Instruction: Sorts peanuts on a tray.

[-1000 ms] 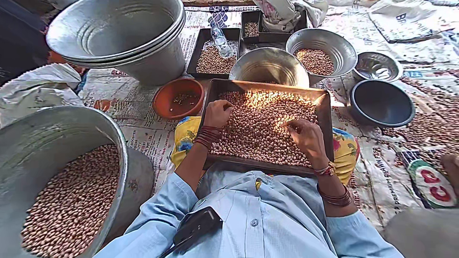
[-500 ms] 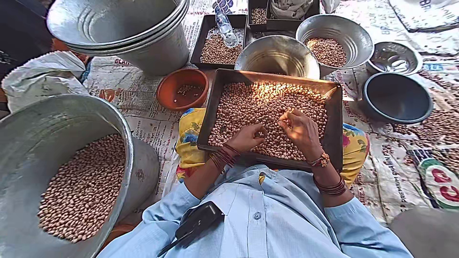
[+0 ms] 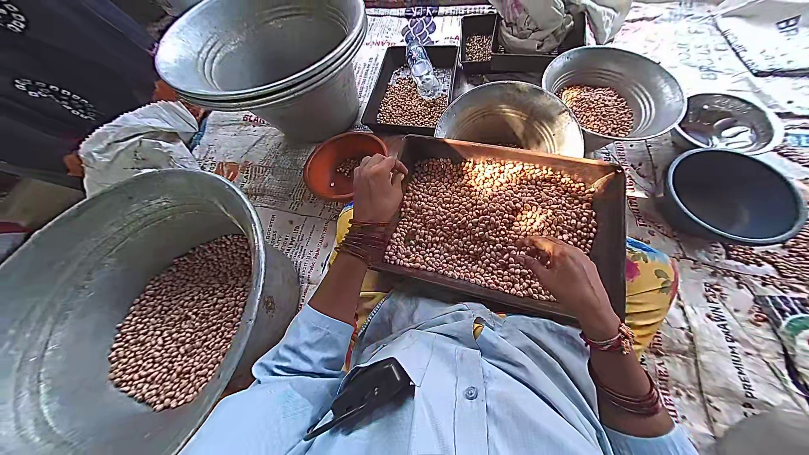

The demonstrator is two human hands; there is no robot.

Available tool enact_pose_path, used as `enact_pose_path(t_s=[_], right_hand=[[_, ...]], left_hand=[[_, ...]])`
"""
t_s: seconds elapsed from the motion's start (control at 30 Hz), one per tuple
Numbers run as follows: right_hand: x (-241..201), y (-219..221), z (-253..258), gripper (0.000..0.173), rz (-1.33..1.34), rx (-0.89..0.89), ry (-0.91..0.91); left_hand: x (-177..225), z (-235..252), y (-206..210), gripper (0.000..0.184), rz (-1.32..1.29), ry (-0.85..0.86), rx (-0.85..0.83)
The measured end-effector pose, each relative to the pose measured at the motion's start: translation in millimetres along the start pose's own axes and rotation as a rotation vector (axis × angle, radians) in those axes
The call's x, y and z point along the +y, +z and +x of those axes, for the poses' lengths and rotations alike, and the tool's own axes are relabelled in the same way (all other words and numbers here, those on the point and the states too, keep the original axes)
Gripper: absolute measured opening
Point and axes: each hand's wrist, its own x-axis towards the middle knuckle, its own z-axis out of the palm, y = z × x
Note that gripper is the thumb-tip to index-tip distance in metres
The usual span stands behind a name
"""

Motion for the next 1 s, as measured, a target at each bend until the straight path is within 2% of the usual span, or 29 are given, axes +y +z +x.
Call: enact_pose_path(t_s=[0.03,0.17,0.3,0.4,0.5,0.57,0.63,0.73,0.8,0.9,1.0], right_hand=[[0,-1,-1,0.026,0.004,-0.001,0.011],[-4,-3,-2,0.026,0.024,-0.029,0.018],[-1,-4,-4,0.026,0.011,-0.044,0.054],[5,-4,-6,0.027,0.001,-0.07,0.086],[5,-4,-6,0.026,0.01,-0.078,0.085],[3,-5,-6,0.026,0.012,-0.081,0.086],[2,-4,-6,0.026,0.013,-0.088,0.084],[1,-4,-5,0.028,0.001,-0.119,0.08],[0,-5,-5,0.028,-0.001,-0.133,0.08],[-1,-5,-7,0.028,-0.006,-0.117,0.077],[0,-5,-7,0.029,-0.006,-0.13,0.094]], left_hand=[[0,6,2,0.014,0.025,0.004,-0.009],[12,19,28,0.021,0.196,-0.025,-0.319],[17,21,52,0.02,0.394,-0.017,-0.357],[17,20,57,0.019,0.418,-0.002,-0.358],[12,17,55,0.02,0.312,-0.008,-0.349],[11,12,47,0.019,0.076,-0.035,-0.251],[14,14,41,0.021,-0.149,-0.157,-0.238],[18,12,42,0.021,-0.33,-0.237,-0.391],[23,6,48,0.022,-0.264,-0.175,-0.458],[28,-1,57,0.023,-0.099,-0.061,-0.448],[31,-1,63,0.023,-0.037,-0.038,-0.482]])
